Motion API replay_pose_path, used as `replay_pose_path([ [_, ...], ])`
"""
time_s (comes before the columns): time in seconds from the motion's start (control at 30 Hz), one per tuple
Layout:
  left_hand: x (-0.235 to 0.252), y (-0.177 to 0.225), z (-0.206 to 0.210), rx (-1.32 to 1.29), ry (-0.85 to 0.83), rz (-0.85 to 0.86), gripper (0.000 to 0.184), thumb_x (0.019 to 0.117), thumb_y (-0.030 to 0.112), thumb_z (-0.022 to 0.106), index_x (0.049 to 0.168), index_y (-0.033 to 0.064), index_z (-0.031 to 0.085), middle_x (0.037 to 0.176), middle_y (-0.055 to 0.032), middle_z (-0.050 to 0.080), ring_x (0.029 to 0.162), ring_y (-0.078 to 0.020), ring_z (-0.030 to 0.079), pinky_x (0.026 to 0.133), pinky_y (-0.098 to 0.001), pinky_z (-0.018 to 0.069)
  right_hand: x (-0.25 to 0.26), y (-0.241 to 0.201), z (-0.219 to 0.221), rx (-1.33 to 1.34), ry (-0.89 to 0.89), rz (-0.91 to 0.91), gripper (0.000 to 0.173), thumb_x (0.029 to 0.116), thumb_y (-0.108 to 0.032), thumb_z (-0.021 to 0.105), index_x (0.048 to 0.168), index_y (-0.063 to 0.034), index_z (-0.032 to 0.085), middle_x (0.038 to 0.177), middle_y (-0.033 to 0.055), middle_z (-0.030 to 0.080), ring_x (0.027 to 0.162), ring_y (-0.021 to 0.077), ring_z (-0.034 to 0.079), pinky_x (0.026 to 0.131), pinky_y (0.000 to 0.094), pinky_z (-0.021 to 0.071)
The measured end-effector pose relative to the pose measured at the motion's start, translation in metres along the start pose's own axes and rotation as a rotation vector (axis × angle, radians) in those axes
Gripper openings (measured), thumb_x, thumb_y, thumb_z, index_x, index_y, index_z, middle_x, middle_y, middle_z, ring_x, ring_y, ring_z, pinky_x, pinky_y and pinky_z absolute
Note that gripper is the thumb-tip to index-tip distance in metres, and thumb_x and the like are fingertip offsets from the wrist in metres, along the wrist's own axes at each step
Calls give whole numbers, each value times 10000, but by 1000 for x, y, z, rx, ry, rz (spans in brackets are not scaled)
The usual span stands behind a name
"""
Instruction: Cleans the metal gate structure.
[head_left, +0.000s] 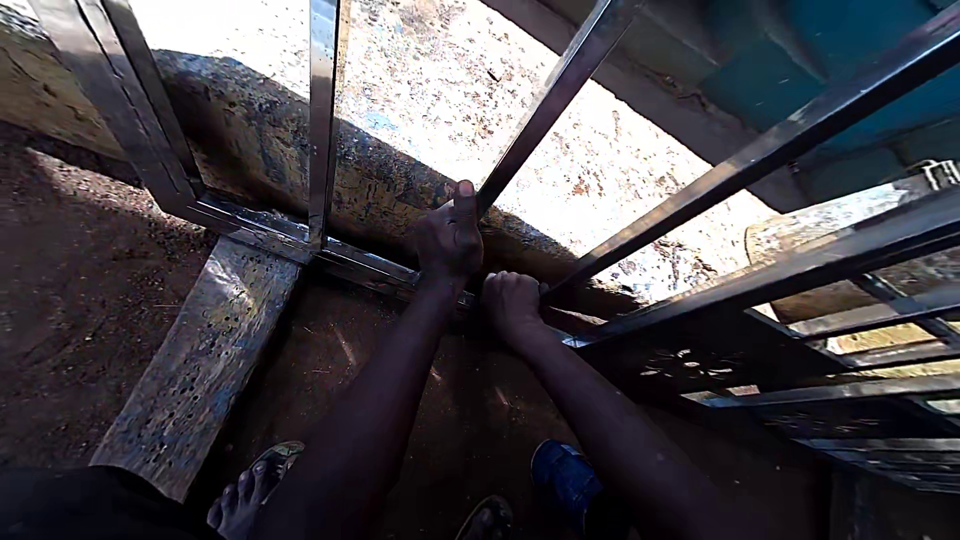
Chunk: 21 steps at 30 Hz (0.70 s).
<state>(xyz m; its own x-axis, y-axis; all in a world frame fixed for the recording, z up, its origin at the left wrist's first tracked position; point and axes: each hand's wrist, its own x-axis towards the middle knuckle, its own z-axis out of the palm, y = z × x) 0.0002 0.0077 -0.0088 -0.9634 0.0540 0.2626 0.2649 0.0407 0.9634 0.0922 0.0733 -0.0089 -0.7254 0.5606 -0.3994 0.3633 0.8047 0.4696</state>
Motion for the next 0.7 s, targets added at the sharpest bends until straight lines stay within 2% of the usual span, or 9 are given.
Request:
replay_pose_path([
  [0.07, -3, 1, -2, -1, 12, -5, 690, 1073, 528, 217, 570, 141, 489, 491, 14, 453, 459, -144, 496, 456, -391, 397, -3, 6, 0, -23, -14, -70, 213, 1027, -82, 498, 1061, 21, 681, 967, 212, 713, 920, 386, 711, 748, 536, 537],
  [0.13, -2, 3, -3, 3, 12, 12, 683, 1074, 523, 224, 560, 142, 463, 486, 12, 432, 456, -149, 485, 452, -391, 386, -13, 22, -22, -142, -82, -117, 237, 1021, -130, 512, 1205, -40, 632, 1044, 180, 699, 1002, 350, 684, 932, 535, 467],
  [0.2, 0, 4, -3, 2, 6, 15, 677, 1072, 516, 228, 573, 141, 488, 497, 12, 450, 466, -154, 495, 457, -399, 393, -24, 49, -63, -258, 36, -97, 238, 1043, -119, 480, 1196, -41, 645, 990, 175, 703, 968, 354, 683, 989, 568, 415],
  [0.27, -2, 4, -3, 1, -6, 5, 671, 1071, 509, 228, 582, 139, 500, 502, 10, 459, 471, -161, 506, 461, -409, 400, -29, 82, -101, -296, 276, -91, 185, 1003, -66, 534, 1123, -32, 670, 895, 190, 700, 887, 397, 688, 971, 636, 406],
  [0.33, -3, 5, -4, 7, -10, -5, 670, 1074, 512, 225, 583, 143, 494, 503, 11, 454, 474, -166, 507, 463, -413, 400, -33, 115, -116, -183, 605, -275, 152, 997, -87, 561, 1085, -14, 662, 845, 222, 677, 836, 443, 676, 932, 651, 437],
  [0.43, -3, 7, -2, 23, -7, -36, 673, 1066, 541, 214, 569, 159, 459, 495, 16, 424, 473, -171, 486, 462, -416, 382, -46, 131, -90, 311, 1138, -608, 258, 1011, -236, 664, 1077, 13, 663, 860, 204, 658, 771, 324, 655, 684, 442, 539],
  [0.5, -4, 8, -2, 29, 0, -48, 680, 1060, 560, 209, 563, 163, 453, 489, 14, 415, 475, -178, 487, 466, -421, 381, -63, 118, -54, 761, 1283, -479, 221, 997, -200, 686, 1086, -2, 644, 896, 76, 657, 764, 128, 654, 681, 299, 578],
  [0.57, -4, 8, -2, 30, 1, -55, 677, 1059, 558, 214, 560, 163, 446, 490, 12, 419, 478, -183, 496, 471, -428, 385, -73, 101, -21, 1268, 1303, -138, 148, 1023, -132, 576, 1139, -42, 588, 886, -77, 626, 738, -3, 632, 687, 208, 579],
  [0.7, -4, 8, -1, 21, 7, -56, 662, 1062, 546, 222, 554, 169, 418, 488, 17, 406, 467, -173, 483, 461, -414, 377, -60, 70, 10, 2199, 1232, 430, 313, 943, -13, 398, 1215, -105, 522, 961, 18, 605, 831, 131, 642, 737, 338, 575],
])
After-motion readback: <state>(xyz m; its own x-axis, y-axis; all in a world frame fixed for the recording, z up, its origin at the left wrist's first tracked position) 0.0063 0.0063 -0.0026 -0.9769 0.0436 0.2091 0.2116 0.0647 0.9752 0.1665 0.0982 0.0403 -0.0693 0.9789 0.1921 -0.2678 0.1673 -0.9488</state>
